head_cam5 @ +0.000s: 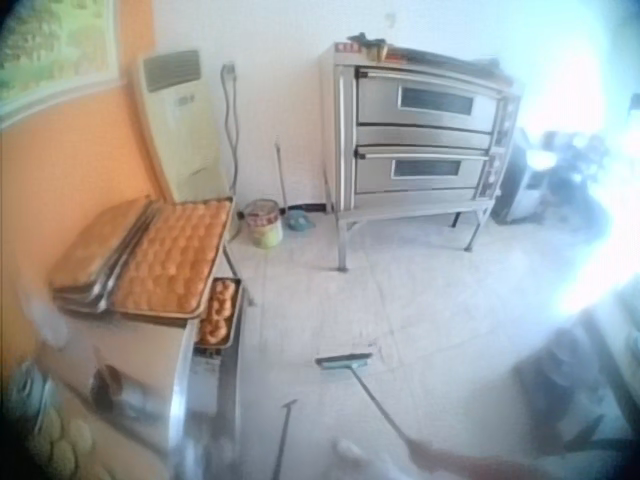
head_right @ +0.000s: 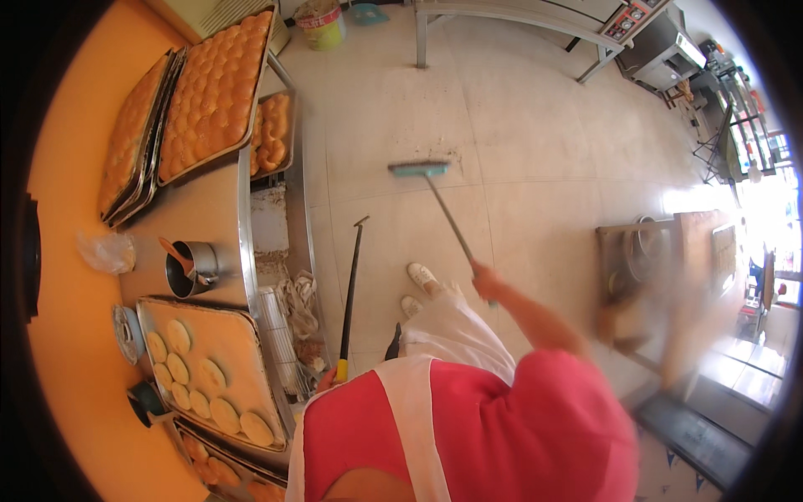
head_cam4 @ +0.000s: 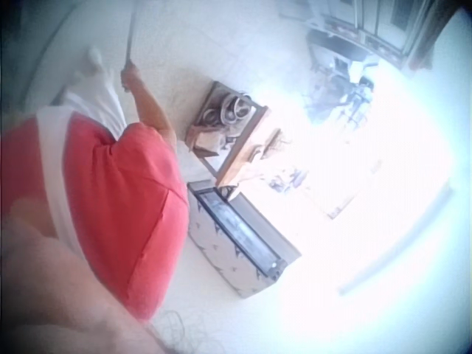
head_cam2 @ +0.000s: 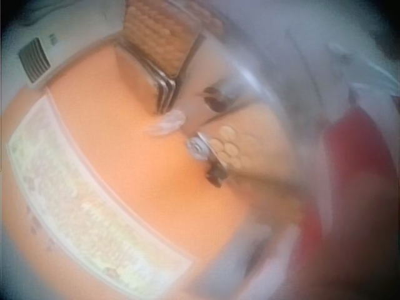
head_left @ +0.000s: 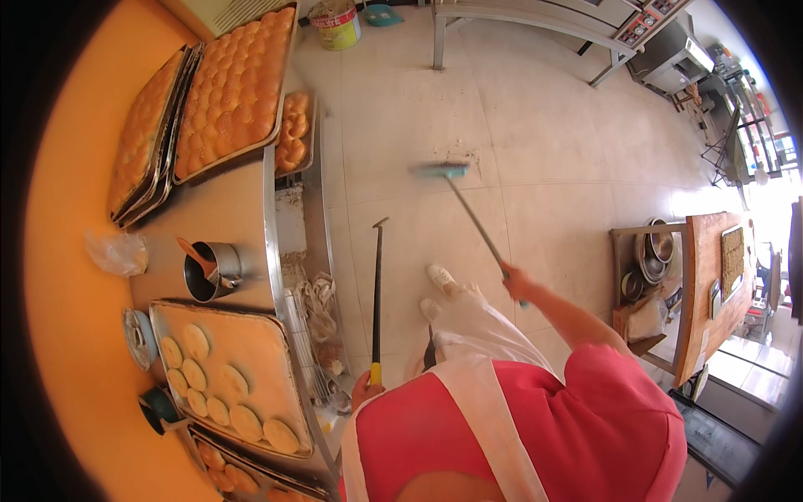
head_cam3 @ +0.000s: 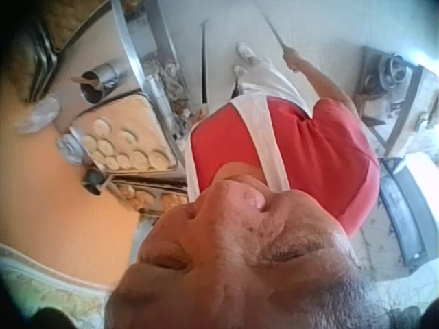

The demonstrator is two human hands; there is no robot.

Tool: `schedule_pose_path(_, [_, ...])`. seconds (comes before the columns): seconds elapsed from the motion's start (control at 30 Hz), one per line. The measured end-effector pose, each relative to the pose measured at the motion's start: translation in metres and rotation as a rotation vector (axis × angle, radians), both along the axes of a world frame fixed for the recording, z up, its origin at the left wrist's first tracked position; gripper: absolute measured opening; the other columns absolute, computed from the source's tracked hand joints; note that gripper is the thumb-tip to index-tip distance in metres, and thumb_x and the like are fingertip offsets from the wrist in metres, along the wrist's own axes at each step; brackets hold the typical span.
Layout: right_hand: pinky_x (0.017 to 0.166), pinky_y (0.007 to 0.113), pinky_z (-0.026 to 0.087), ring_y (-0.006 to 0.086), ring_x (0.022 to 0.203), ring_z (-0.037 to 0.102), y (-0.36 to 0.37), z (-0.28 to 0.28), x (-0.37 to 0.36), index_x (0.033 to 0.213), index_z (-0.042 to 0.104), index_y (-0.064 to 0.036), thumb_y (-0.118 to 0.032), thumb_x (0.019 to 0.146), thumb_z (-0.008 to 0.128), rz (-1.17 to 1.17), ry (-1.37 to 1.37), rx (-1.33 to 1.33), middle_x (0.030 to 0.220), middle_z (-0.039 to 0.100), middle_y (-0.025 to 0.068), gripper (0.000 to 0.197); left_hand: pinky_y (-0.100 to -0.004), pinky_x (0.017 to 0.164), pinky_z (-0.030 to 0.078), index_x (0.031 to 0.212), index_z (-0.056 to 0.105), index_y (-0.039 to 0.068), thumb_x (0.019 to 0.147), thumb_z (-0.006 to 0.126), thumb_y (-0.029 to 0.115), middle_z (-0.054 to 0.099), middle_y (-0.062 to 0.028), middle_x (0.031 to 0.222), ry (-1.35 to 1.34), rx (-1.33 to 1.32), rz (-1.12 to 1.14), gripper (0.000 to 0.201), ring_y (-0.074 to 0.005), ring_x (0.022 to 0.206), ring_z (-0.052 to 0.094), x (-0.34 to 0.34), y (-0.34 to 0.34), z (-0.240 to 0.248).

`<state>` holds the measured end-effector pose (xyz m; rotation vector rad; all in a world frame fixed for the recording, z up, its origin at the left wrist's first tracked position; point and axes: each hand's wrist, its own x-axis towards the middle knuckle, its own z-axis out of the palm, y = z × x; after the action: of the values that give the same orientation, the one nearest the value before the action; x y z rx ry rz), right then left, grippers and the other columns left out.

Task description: The person sweeps the bakery kitchen floor using a broom, pushing debris along the floor tiles and collected it with a dustpan.

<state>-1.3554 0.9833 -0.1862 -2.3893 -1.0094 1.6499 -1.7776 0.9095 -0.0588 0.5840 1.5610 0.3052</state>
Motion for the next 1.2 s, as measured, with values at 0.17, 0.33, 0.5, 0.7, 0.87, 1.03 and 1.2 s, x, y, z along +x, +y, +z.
schedule_pose_path(0.17, [0.036, 0.032, 0.042, 0.0172, 0.040, 0.051, -0.063, 0.009, -0.038, 0.120, 0.042, -0.0094, -0.004, 0.076, 0.051, -0.216, 0.240, -0.102, 0.059, 0.052, 0.0094, 0.045, -0.0239, 0.054, 0.043, 0.124, 0.037, 0.005, 0.080, 0.051, 0.009, 0.055, -0.0046, 0.074, -0.065, 0.086, -0.011, 0.046, -0.0099, 0.060, 0.052, -0.010, -0.012, -0.010])
schedule_pose_path(0.33, [0.032, 0.031, 0.035, 0.0167, 0.037, 0.046, 0.031, -0.044, -0.070, 0.082, 0.048, -0.0043, -0.005, 0.080, 0.048, -0.293, 0.433, 0.013, 0.050, 0.044, 0.0083, 0.002, -0.0240, 0.056, 0.042, 0.124, 0.036, 0.006, 0.080, 0.052, 0.008, 0.054, -0.0044, 0.077, -0.050, 0.065, -0.022, 0.047, -0.0097, 0.064, 0.051, -0.011, -0.010, -0.012])
schedule_pose_path(0.5, [0.031, 0.029, 0.033, 0.0151, 0.034, 0.040, 0.080, -0.041, -0.032, 0.099, 0.046, -0.0094, -0.010, 0.082, 0.046, -0.266, 0.400, 0.158, 0.049, 0.042, 0.0074, 0.017, -0.0252, 0.059, 0.042, 0.123, 0.038, 0.006, 0.080, 0.052, 0.011, 0.053, -0.0046, 0.078, 0.049, 0.126, -0.217, 0.046, -0.0096, 0.065, 0.050, -0.006, 0.011, -0.007])
schedule_pose_path(0.7, [0.030, 0.027, 0.031, 0.0110, 0.036, 0.037, -0.096, 0.008, 0.049, 0.129, 0.029, -0.0307, -0.012, 0.082, 0.045, -0.319, 0.076, 0.023, 0.050, 0.041, 0.0015, 0.053, -0.0260, 0.061, 0.042, 0.123, 0.038, 0.006, 0.081, 0.050, 0.015, 0.054, -0.0040, 0.082, -0.024, 0.057, -0.143, 0.044, -0.0103, 0.068, 0.051, 0.006, 0.036, -0.001])
schedule_pose_path(0.87, [0.029, 0.030, 0.032, 0.0145, 0.032, 0.040, -0.168, -0.005, 0.073, 0.111, 0.044, -0.0152, -0.009, 0.079, 0.045, -0.376, 0.090, -0.098, 0.047, 0.043, 0.0052, 0.033, -0.0259, 0.061, 0.042, 0.121, 0.039, 0.006, 0.082, 0.047, 0.017, 0.054, -0.0040, 0.082, -0.052, 0.113, -0.210, 0.041, -0.0107, 0.069, 0.051, 0.020, 0.066, -0.004])
schedule_pose_path(1.03, [0.029, 0.033, 0.033, 0.0177, 0.031, 0.041, -0.079, -0.038, 0.082, 0.104, 0.046, -0.0074, -0.007, 0.077, 0.044, -0.403, 0.057, -0.076, 0.047, 0.044, 0.0080, 0.027, -0.0258, 0.061, 0.043, 0.120, 0.040, 0.005, 0.083, 0.045, 0.017, 0.054, -0.0042, 0.082, -0.079, 0.115, -0.279, 0.039, -0.0109, 0.069, 0.052, 0.029, 0.111, -0.037])
schedule_pose_path(1.2, [0.031, 0.030, 0.035, 0.0145, 0.035, 0.043, 0.003, -0.010, 0.135, 0.127, 0.034, -0.0177, -0.009, 0.078, 0.048, -0.594, 0.173, 0.079, 0.051, 0.046, 0.0062, 0.052, -0.0258, 0.061, 0.043, 0.119, 0.041, 0.005, 0.083, 0.043, 0.017, 0.055, -0.0045, 0.082, -0.146, 0.099, -0.264, 0.037, -0.0111, 0.069, 0.052, 0.052, 0.181, -0.069])
